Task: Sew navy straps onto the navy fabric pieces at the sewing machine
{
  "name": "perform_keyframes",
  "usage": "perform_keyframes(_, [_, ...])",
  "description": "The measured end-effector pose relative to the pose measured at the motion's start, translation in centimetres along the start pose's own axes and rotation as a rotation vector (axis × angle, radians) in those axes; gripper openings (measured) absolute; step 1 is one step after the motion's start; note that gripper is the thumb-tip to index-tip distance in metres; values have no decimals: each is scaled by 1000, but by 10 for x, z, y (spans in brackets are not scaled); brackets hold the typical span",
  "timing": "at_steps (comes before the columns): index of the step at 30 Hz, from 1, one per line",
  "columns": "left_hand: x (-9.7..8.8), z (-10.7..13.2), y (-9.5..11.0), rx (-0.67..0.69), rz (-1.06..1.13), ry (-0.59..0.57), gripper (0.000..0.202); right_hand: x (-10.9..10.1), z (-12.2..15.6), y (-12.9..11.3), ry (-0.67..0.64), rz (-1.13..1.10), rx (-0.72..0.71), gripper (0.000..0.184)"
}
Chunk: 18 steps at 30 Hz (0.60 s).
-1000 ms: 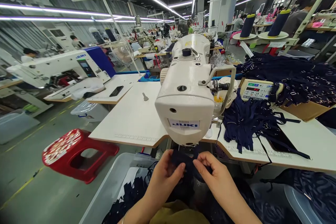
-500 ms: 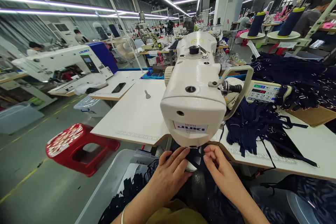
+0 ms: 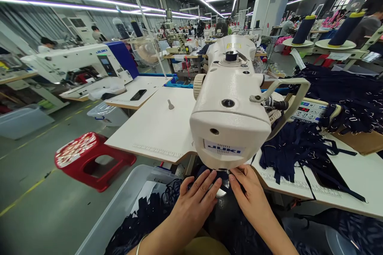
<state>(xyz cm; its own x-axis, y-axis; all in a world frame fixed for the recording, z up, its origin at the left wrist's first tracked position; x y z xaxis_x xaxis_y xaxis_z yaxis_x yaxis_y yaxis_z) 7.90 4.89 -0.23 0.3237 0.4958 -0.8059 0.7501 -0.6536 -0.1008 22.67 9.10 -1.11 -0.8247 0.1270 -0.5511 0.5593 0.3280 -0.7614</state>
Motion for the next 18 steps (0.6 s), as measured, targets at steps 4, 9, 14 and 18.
perform_keyframes(4, [0, -1, 0, -9, -34, -1, 39, 2, 0, 1, -3, -2, 20, 28])
perform_keyframes(9, [-1, -2, 2, -29, -91, 7, 39, 1, -5, 3, -5, 60, 44, 30])
perform_keyframes(14, [-3, -3, 2, -46, -103, 20, 39, 4, -8, 3, -61, 71, 20, 31])
perform_keyframes(18, [0, -2, 4, -38, -114, -7, 42, 7, -10, 5, -97, 61, -8, 31])
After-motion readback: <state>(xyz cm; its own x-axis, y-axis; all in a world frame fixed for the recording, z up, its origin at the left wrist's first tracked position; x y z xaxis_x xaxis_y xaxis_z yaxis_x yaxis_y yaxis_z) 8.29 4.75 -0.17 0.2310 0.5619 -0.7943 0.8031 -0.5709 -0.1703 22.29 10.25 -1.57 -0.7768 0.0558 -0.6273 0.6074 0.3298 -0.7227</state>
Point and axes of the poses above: each hand's wrist, its own z-axis away from the middle knuckle, its own x-axis out of the palm, y = z × x, the point moved 8 cm from there along -z, towards the middle knuckle, and after that the axes turned 1 degree about y, right-handed, at the moved point
